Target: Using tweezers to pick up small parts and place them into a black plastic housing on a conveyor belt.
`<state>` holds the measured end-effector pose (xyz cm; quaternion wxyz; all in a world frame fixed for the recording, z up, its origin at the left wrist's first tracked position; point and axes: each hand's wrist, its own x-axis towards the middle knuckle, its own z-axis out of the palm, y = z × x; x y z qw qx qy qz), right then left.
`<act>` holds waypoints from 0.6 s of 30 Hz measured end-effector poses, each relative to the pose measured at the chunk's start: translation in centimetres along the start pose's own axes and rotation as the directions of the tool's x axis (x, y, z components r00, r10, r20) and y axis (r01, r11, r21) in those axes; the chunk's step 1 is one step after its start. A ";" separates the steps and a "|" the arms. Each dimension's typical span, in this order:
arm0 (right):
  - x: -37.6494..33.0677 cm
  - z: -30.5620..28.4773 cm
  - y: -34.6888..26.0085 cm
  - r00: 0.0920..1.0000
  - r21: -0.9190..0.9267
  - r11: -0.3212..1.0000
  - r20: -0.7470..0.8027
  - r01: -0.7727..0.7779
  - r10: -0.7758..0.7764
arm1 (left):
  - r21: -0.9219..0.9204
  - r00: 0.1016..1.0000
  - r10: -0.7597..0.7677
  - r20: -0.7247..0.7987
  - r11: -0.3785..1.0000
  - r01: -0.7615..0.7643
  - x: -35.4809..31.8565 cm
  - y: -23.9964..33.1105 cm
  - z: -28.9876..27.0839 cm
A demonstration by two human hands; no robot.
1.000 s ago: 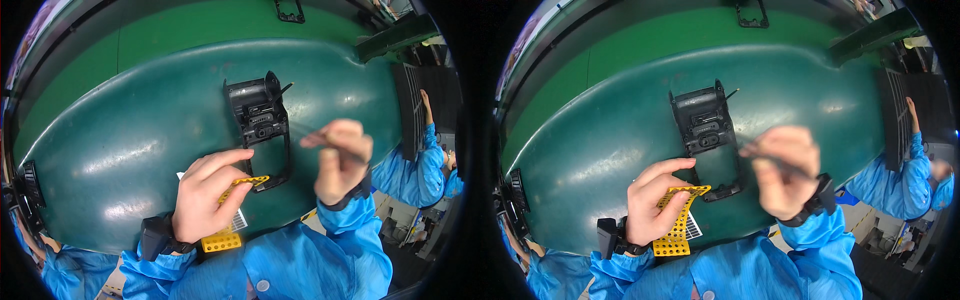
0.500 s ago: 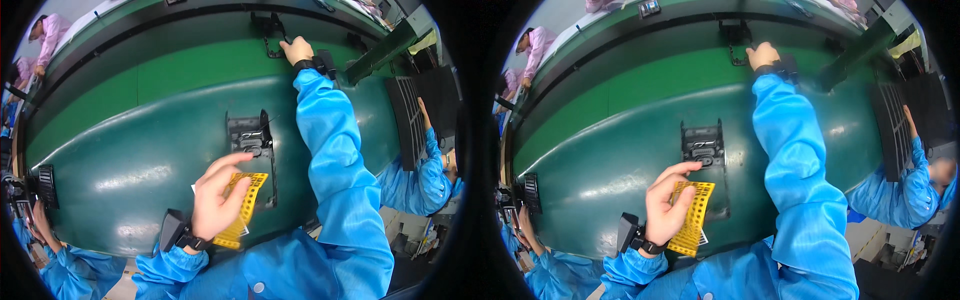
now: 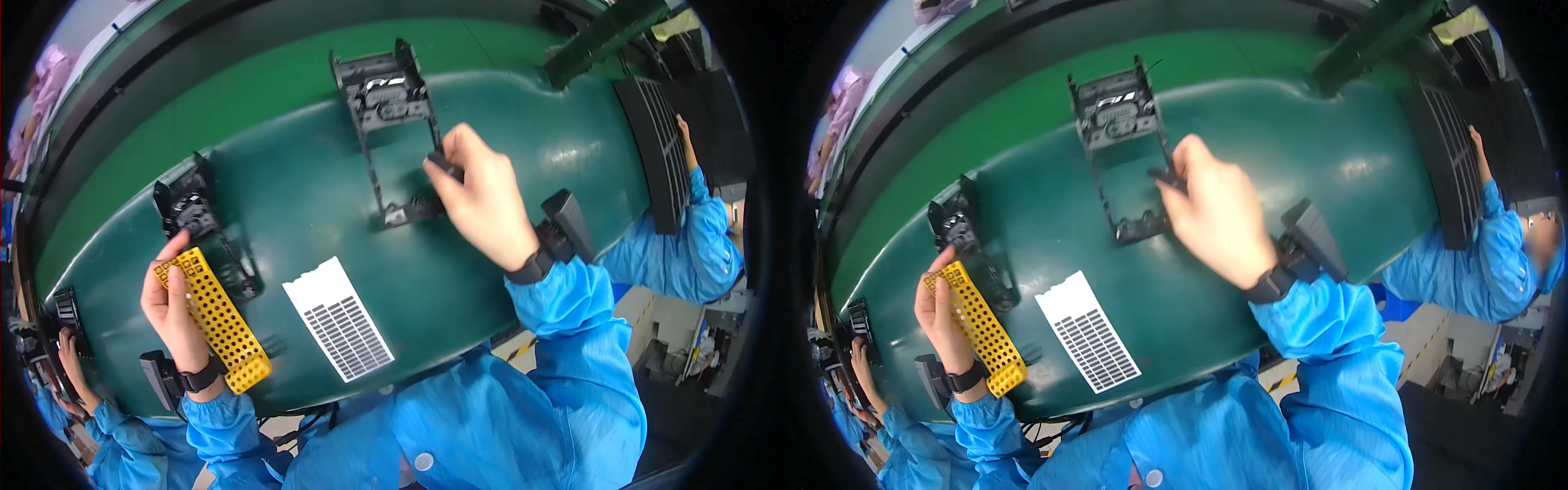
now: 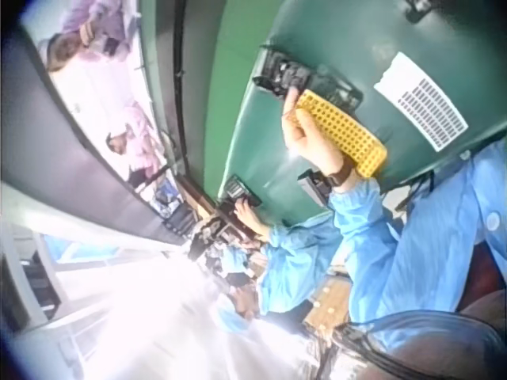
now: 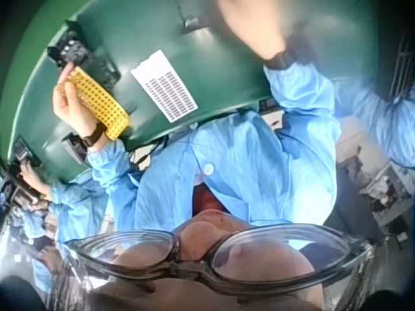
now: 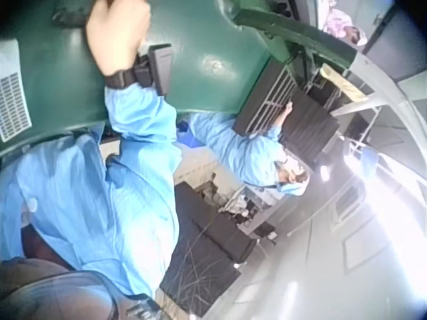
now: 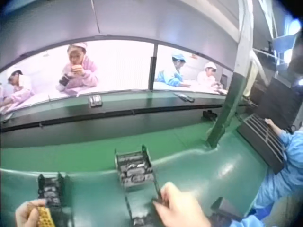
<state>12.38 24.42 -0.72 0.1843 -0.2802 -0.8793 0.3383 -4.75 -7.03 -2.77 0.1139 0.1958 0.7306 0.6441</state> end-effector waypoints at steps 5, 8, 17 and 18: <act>-4.3 1.0 1.6 0.997 0.083 0.994 -0.032 -0.072 0.075 | 0.214 0.966 0.221 -0.136 0.958 -0.189 -2.5 1.4 2.0; -5.4 -0.7 0.4 0.987 0.428 0.902 -0.115 -0.052 0.111 | 0.069 0.976 0.132 0.171 0.987 -0.145 -5.0 3.5 1.7; -8.6 0.0 -1.9 0.970 0.733 0.644 0.233 -0.218 0.063 | 0.362 0.680 0.056 0.731 0.813 -0.456 -6.6 5.4 5.5; -8.8 0.5 -2.2 0.953 0.778 0.560 0.295 -0.284 0.073 | 0.369 0.683 0.049 0.729 0.812 -0.452 -6.7 5.3 5.6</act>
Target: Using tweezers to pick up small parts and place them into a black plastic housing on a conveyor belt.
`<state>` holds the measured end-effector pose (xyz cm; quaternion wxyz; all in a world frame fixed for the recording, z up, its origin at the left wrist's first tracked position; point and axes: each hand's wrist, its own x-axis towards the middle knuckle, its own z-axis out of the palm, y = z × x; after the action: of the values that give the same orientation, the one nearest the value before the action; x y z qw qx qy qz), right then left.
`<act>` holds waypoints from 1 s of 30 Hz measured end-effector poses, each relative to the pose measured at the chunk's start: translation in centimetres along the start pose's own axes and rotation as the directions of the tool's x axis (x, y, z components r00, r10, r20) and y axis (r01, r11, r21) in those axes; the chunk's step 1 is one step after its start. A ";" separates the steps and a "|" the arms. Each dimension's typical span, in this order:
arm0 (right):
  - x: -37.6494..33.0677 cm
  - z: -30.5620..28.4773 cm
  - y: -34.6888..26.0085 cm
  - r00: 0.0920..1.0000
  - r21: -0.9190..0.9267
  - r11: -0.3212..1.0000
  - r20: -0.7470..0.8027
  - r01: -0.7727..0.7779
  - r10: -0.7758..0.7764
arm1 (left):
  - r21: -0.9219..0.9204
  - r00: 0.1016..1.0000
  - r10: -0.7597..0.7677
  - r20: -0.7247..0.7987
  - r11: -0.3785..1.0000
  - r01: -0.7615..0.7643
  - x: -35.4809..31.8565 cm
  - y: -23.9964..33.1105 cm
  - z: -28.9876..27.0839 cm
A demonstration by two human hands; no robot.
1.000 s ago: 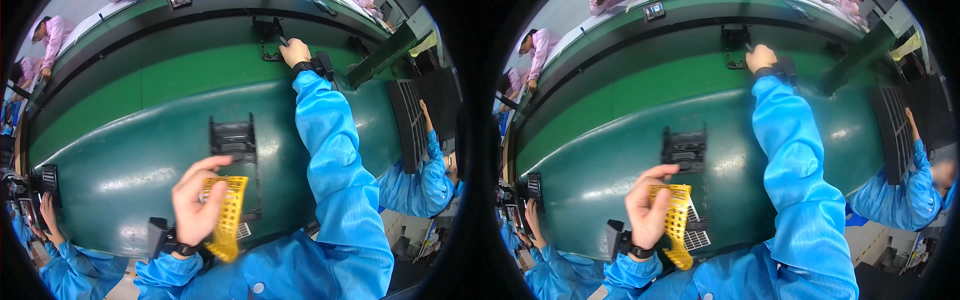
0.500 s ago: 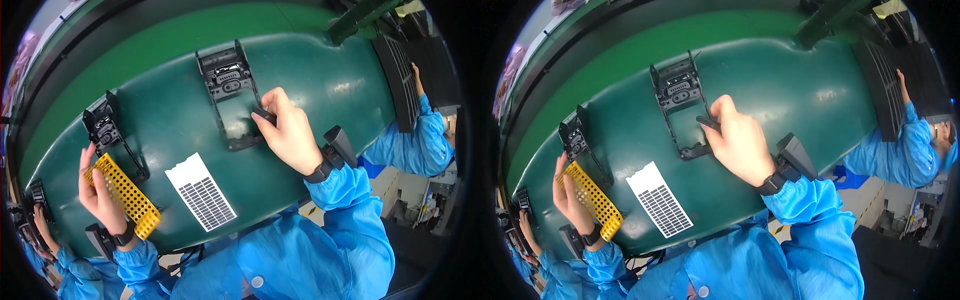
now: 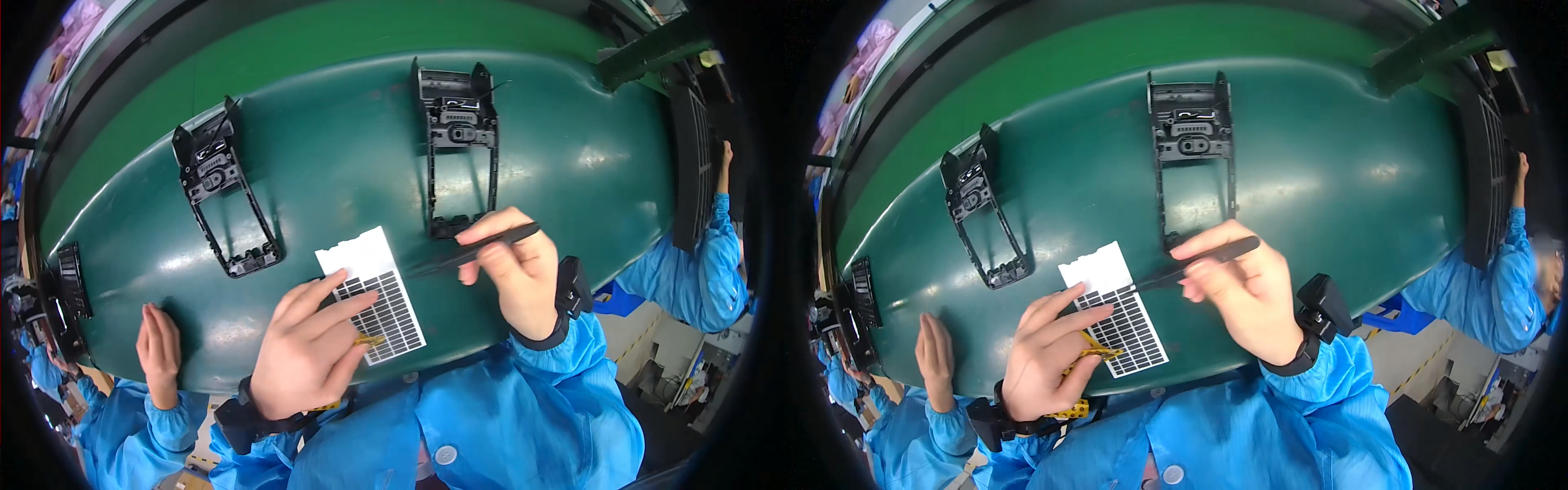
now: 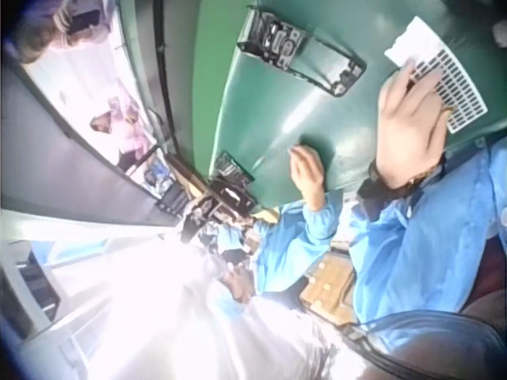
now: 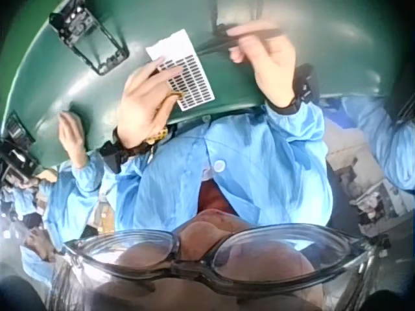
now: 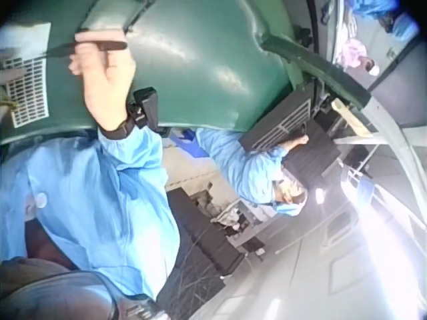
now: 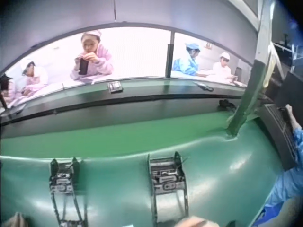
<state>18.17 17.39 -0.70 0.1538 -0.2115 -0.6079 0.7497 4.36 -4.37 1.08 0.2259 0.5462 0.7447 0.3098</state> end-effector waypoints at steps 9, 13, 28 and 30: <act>-0.1 3.1 4.0 0.997 -0.009 0.999 0.052 0.053 -0.052 | 0.077 0.999 0.022 0.026 0.997 -0.024 0.2 -0.3 0.6; -0.2 3.5 4.4 1.000 -0.080 0.996 0.019 0.026 -0.025 | 0.064 0.999 0.046 0.011 0.997 -0.046 0.0 -0.6 0.9; -0.3 3.4 4.5 0.999 -0.174 0.983 0.006 0.050 -0.049 | 0.198 1.000 -0.003 -0.010 0.980 0.005 -0.5 -0.1 1.0; -0.3 3.6 4.6 0.998 -0.192 0.979 0.018 0.070 -0.068 | 0.226 1.000 0.004 -0.001 0.974 -0.004 -0.6 0.0 0.9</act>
<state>16.74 13.26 -4.50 0.1551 -0.1998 -0.6854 0.6828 5.14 -4.73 0.39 0.1612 0.5695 0.7743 0.2240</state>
